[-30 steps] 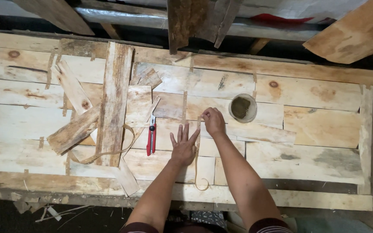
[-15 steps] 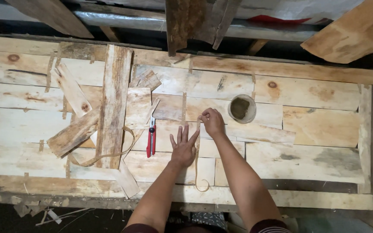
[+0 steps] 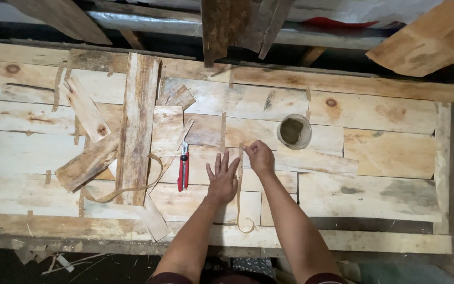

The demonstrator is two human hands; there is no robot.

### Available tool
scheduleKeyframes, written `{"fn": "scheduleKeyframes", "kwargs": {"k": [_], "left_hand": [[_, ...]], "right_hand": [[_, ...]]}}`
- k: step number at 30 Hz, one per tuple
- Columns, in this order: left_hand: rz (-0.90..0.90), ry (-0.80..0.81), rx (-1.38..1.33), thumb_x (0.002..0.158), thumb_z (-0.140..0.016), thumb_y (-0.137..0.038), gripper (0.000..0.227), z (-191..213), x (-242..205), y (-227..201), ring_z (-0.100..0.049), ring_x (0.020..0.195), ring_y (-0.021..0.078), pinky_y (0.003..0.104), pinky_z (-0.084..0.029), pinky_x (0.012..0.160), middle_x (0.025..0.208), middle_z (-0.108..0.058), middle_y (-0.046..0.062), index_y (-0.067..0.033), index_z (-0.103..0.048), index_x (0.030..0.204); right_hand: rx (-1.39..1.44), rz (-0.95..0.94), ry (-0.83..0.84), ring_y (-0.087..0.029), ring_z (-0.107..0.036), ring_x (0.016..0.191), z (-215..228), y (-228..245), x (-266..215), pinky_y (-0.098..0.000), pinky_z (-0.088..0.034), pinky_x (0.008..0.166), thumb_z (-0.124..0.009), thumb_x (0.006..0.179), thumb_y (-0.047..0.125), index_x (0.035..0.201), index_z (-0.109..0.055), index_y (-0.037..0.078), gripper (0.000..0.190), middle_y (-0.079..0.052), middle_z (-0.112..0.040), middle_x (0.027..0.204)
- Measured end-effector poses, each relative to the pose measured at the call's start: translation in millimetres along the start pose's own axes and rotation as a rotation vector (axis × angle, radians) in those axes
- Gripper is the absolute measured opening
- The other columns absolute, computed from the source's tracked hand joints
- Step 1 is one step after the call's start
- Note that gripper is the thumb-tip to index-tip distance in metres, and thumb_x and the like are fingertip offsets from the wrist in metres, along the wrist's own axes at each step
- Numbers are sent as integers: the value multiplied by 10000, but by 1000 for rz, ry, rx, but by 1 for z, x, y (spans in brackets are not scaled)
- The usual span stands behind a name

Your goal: The person is measuring a small strip of wood with a tape measure or measuring stick on a workbench.

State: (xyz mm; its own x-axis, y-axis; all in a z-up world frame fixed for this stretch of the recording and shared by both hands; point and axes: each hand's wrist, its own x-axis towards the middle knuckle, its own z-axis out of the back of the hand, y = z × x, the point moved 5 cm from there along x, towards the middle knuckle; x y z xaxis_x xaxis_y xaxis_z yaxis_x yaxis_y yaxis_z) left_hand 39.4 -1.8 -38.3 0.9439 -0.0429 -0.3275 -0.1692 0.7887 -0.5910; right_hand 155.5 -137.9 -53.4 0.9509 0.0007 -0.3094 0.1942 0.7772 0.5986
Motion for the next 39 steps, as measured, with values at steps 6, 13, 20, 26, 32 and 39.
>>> {"fn": "scheduleKeyframes", "kwargs": {"k": [6, 13, 20, 26, 32, 39], "left_hand": [[14, -11, -12, 907, -546, -230, 697, -1, 3, 1, -55, 1571, 412, 727, -7, 1176, 1697, -121, 180, -131, -332, 1563], [-7, -34, -6, 907, -545, -218, 698, -4, 2, 3, -57, 1563, 422, 732, -3, 1169, 1689, -124, 186, -142, -337, 1569], [0, -31, -10, 901, -538, -202, 698, -3, 3, 2, -48, 1567, 410, 729, 4, 1172, 1705, -101, 169, -155, -333, 1567], [14, 8, -6, 911, -525, -194, 683, 0, 2, 0, -28, 1567, 401, 722, 17, 1173, 1700, -79, 170, -153, -327, 1563], [2, -28, -41, 917, -519, -180, 669, 5, -1, -3, -31, 1571, 404, 717, 18, 1179, 1705, -87, 166, -146, -342, 1562], [-3, -52, -65, 904, -526, -165, 674, 5, -1, -3, -42, 1574, 396, 711, 18, 1184, 1707, -95, 154, -158, -358, 1557]], "right_hand": [[-88, 39, -46, -337, -647, 776, -1, 7, 3, -464, -515, 694, -870, 783, 397, 788, -624, 41, 433, -129, -671, 798], [-68, 31, -27, -326, -639, 800, -3, 4, -3, -462, -513, 716, -862, 794, 382, 831, -617, 42, 421, -129, -656, 846], [-34, 157, -35, -317, -621, 789, -6, -3, -4, -444, -513, 701, -910, 730, 340, 890, -608, 33, 459, -127, -635, 874], [-1, 217, -13, -294, -606, 802, -7, -6, -7, -422, -518, 713, -928, 717, 305, 958, -583, 42, 497, -117, -611, 919], [20, 214, 63, -262, -578, 847, 0, 0, -15, -397, -519, 761, -929, 711, 251, 1002, -566, 60, 503, -103, -569, 970], [52, 208, 122, -268, -605, 929, 1, 2, -19, -403, -536, 799, -920, 722, 198, 1050, -550, 72, 510, -114, -558, 1058]]}}
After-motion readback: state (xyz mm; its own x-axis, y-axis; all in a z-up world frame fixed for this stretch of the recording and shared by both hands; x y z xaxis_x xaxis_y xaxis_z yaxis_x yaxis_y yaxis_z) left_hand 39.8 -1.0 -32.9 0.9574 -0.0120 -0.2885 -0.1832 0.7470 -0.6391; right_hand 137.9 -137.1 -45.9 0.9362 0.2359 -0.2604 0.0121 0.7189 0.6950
